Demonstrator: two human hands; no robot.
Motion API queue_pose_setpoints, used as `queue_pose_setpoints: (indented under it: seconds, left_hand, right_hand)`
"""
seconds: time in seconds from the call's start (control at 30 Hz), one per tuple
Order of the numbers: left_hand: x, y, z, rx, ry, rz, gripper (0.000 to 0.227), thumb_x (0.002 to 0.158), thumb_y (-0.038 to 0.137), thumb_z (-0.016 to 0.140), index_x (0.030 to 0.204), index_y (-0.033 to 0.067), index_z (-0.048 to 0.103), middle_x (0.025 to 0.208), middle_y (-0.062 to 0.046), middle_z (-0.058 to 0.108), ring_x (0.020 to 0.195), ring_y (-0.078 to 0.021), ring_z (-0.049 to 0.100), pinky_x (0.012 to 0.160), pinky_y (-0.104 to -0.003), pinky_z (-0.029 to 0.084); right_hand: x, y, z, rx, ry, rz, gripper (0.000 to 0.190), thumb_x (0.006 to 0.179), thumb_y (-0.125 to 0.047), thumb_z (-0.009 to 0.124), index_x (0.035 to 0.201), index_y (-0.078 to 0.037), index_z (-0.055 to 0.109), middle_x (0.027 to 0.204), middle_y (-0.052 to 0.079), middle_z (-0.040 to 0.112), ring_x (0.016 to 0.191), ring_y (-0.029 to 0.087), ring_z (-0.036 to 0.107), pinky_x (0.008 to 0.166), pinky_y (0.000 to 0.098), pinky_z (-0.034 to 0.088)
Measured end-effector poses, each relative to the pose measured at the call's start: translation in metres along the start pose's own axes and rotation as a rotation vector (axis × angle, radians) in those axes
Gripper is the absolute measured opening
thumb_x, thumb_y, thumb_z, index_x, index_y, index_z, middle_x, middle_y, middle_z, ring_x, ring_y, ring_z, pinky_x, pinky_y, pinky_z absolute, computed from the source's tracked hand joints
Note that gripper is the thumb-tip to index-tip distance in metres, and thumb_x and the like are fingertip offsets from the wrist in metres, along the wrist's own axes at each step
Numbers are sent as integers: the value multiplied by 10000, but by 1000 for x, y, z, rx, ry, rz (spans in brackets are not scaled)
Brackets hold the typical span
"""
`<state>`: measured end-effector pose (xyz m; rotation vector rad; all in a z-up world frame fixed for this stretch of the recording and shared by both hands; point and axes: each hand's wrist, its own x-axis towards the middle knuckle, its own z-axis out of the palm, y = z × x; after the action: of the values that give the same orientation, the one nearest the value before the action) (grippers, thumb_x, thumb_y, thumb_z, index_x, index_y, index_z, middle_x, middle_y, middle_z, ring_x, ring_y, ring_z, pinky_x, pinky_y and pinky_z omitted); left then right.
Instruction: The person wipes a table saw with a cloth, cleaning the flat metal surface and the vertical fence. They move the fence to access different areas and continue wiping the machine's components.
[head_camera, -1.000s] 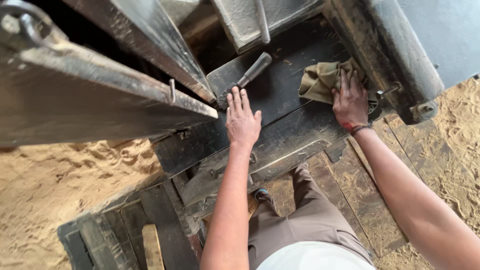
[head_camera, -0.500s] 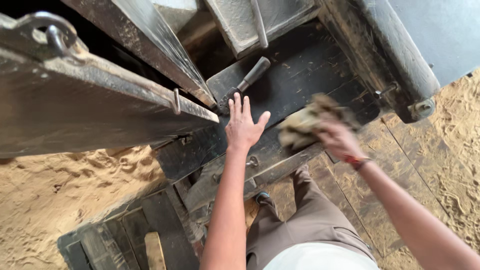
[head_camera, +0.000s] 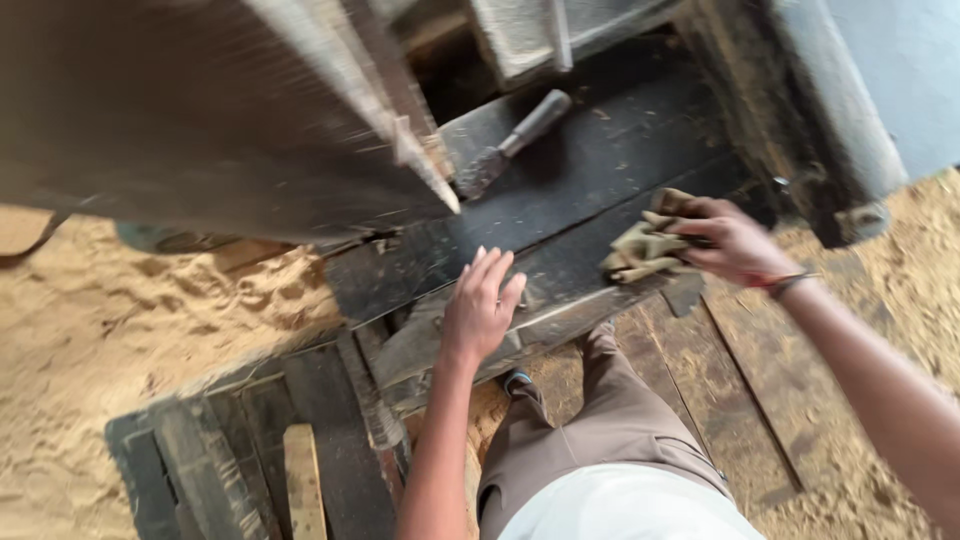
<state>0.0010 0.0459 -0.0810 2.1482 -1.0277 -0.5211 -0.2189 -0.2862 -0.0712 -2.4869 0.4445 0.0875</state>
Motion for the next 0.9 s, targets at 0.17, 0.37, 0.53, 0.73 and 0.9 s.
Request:
queue_pose_setpoints:
  seconds: [0.17, 0.37, 0.53, 0.73, 0.9]
  left_hand:
    - [-53, -22, -15, -24, 221, -62, 438, 1044, 397, 530, 1278, 61, 685, 1376, -164, 657, 1369, -342, 557, 1128, -444, 465]
    - [-83, -38, -3, -62, 334, -171, 417, 1057, 361, 526, 1308, 54, 657, 1399, -157, 626, 1360, -351, 552, 1097, -458, 468]
    - [-87, -42, -3, 116, 438, -119, 383, 1056, 356, 550, 1273, 59, 658, 1345, -123, 639, 1302, -331, 589, 1056, -458, 493]
    - [-83, -40, 5, 328, 498, -77, 378, 990, 404, 641, 1186, 81, 658, 1302, -133, 616, 1260, -349, 596, 1050, -481, 484]
    - [-88, -54, 3, 261, 344, 79, 745, 891, 712, 500, 1308, 96, 550, 1340, -165, 587, 1277, -328, 553, 1068, -540, 443]
  right_hand:
    - [26, -30, 33, -150, -207, -54, 378, 815, -372, 787, 1141, -180, 795, 1412, 60, 619, 1244, 273, 618, 1019, 416, 528]
    - [63, -143, 100, -140, -362, -238, 341, 814, -427, 771, 1085, -224, 810, 1423, 33, 620, 1201, 267, 632, 978, 417, 527]
    - [58, -170, 99, -114, -340, -229, 301, 856, -370, 769, 1084, -177, 792, 1324, 56, 666, 1233, 275, 626, 1009, 408, 540]
    - [35, -83, 47, 480, -240, 227, 348, 823, -194, 732, 1169, -171, 755, 1393, 106, 655, 1256, 286, 636, 1021, 361, 545]
    - [14, -40, 30, -229, -157, 4, 358, 792, -242, 816, 1138, -156, 785, 1336, 43, 676, 1210, 234, 671, 1016, 348, 568]
